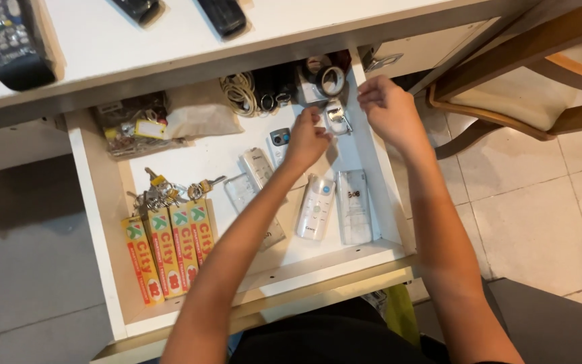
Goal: Organizing various items from a desk surface into a drawer
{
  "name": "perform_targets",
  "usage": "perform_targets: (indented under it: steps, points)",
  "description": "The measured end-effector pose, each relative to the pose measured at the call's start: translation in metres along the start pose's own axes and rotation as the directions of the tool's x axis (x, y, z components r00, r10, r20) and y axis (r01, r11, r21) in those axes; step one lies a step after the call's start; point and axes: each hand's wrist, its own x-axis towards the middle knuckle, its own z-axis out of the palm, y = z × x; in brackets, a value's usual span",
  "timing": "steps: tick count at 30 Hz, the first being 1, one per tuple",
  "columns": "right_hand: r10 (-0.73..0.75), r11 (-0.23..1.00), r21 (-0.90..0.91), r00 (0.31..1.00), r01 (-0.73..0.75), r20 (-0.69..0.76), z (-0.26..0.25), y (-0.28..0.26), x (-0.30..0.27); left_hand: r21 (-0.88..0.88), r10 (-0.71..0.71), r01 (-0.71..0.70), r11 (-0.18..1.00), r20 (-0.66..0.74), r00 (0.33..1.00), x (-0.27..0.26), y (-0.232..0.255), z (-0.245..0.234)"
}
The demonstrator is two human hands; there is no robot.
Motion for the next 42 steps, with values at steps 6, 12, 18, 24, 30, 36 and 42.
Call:
perform_targets:
  steps: [6, 12, 18, 24, 30, 36, 42]
  points:
    - [-0.007, 0.97, -0.209, 0.878, 0.122, 0.478, 0.015, -0.064, -0.018, 0.426, 0.141, -0.132, 0.895, 0.011, 0.99, -0.02, 0.018, -0.093]
    - [0.267, 0.755, -0.613, 0.743, 0.234, 0.613, 0.052, -0.018, -0.025, 0.627, 0.227, -0.214, 0.749, 0.06, 0.972, -0.081, 0.049, -0.114]
    - [0.235, 0.613, -0.714, 0.785, 0.339, 0.574, 0.065, 0.03, -0.059, 0.638, -0.204, -0.062, 0.767, 0.335, 0.92, -0.127, 0.047, -0.053]
    - [0.349, 0.776, -0.61, 0.696, 0.162, 0.628, 0.035, -0.046, -0.068, 0.695, -0.271, -0.062, 0.716, 0.359, 0.893, -0.156, 0.078, -0.037]
    - [0.212, 0.634, -0.706, 0.808, 0.314, 0.55, 0.064, 0.016, -0.061, 0.677, -0.345, -0.005, 0.736, 0.381, 0.858, -0.167, 0.079, -0.042]
    - [0.251, 0.246, -0.86, 0.827, 0.448, 0.503, 0.062, -0.003, -0.083, 0.697, -0.229, 0.008, 0.717, 0.224, 0.947, -0.125, 0.061, -0.095]
    - [0.193, 0.325, -0.824, 0.82, 0.464, 0.538, 0.056, 0.002, -0.059, 0.824, -0.154, 0.044, 0.565, 0.052, 0.987, -0.133, 0.03, -0.166]
